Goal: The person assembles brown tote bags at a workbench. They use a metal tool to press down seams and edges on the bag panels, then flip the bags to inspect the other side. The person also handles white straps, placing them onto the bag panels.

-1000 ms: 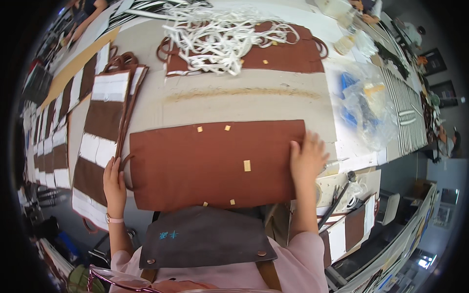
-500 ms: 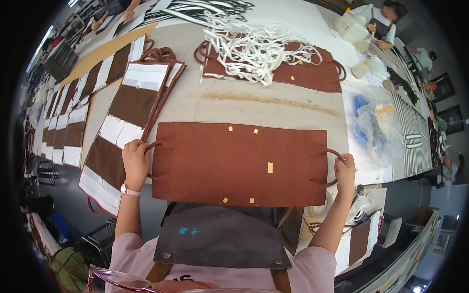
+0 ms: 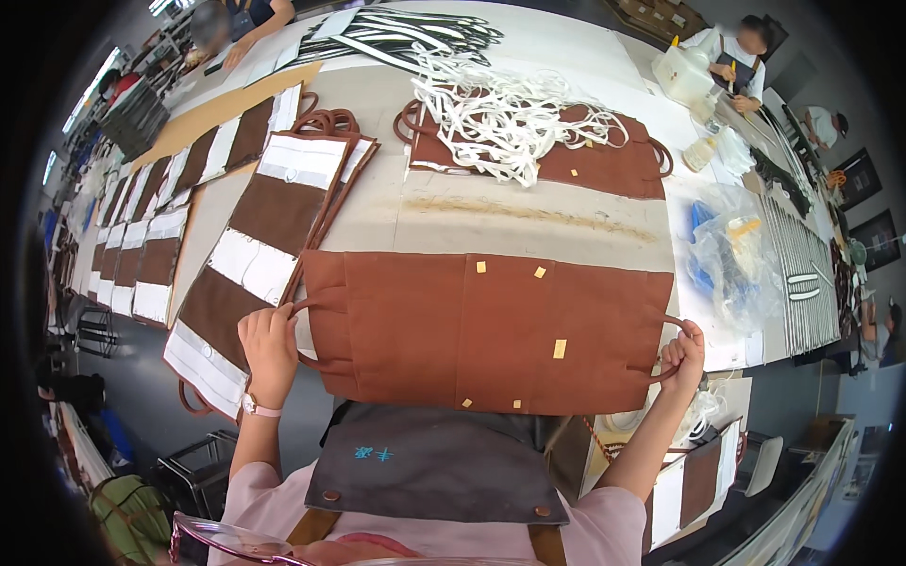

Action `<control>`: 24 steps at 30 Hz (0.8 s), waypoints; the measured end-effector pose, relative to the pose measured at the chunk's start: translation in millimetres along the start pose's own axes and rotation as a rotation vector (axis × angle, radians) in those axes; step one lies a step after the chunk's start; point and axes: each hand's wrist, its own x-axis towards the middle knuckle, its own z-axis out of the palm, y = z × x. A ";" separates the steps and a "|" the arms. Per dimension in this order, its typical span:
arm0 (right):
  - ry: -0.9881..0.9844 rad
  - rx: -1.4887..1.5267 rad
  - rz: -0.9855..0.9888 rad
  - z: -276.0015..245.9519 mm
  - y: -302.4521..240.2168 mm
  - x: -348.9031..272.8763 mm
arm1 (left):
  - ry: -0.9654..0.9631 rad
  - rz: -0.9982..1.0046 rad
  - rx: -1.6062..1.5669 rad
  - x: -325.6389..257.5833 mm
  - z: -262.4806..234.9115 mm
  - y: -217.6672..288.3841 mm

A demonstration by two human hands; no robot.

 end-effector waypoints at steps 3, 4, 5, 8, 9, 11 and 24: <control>0.017 -0.048 0.032 3.3 2.3 2.3 | -0.079 -0.002 0.008 -1.6 0.8 5.5; 0.005 -0.051 0.039 3.7 2.7 3.4 | -0.104 0.008 0.034 -2.0 4.2 6.5; -0.006 -0.053 0.045 3.8 3.2 4.2 | -0.128 0.020 0.059 -2.5 9.8 7.3; -0.087 -0.114 0.058 4.0 3.1 3.1 | -0.225 0.020 0.060 4.5 21.8 22.6; -0.053 -0.146 0.050 9.9 3.2 2.3 | -0.205 0.045 0.055 14.6 27.9 32.8; 0.008 -0.203 0.035 30.7 5.1 3.0 | -0.256 0.110 -0.058 36.7 36.1 57.5; 0.138 -1.123 -0.056 -9.9 22.2 13.2 | -0.432 0.176 -0.186 46.6 78.7 87.5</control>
